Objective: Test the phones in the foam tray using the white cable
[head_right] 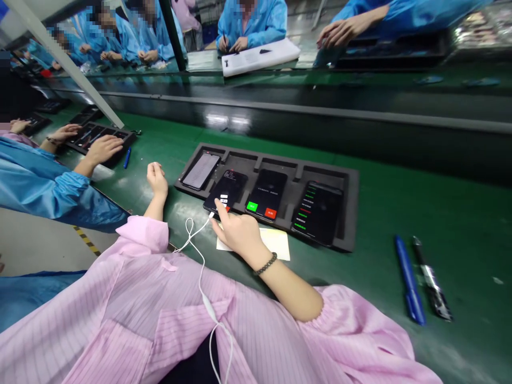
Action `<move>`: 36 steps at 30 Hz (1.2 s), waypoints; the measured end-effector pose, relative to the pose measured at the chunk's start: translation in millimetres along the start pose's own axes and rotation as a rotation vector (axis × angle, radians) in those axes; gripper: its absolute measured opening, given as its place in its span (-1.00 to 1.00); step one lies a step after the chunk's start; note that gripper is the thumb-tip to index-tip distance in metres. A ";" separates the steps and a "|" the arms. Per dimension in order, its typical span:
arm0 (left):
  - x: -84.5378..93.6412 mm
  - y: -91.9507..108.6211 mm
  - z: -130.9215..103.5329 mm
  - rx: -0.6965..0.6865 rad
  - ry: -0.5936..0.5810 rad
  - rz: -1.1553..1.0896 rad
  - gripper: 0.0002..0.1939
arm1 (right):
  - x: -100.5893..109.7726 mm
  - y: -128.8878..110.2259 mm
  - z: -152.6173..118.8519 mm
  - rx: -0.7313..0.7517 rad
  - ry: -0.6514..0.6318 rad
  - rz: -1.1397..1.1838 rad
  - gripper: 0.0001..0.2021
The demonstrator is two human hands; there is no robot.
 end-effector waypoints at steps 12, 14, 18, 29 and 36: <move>-32.4 67.5 -153.9 0.104 -0.872 0.444 -0.57 | -16.2 -5.8 -12.7 0.128 -0.094 0.055 -0.67; -38.6 73.7 -163.3 0.078 -0.903 0.506 -0.59 | -23.1 -5.4 -12.5 0.118 -0.164 0.061 -0.67; -42.7 80.1 -167.9 0.053 -0.891 0.567 -0.62 | -33.6 -3.4 -12.3 0.097 -0.310 0.062 -0.62; -38.4 79.4 -173.8 0.091 -0.801 0.575 -0.72 | -43.4 -9.3 -14.8 0.116 -0.622 0.064 -0.63; -33.3 78.5 -168.6 0.101 -0.784 0.490 -0.70 | -44.0 -10.0 -14.6 0.108 -0.697 0.094 -0.63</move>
Point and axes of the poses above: each hand's wrist, its own z-axis towards the middle knuckle, its own x-axis out of the back of the hand, y = z × x, the point moved 8 cm from there along z, towards the middle knuckle, and after that the axes turned 11 degrees about -z, right-handed, at the moved point
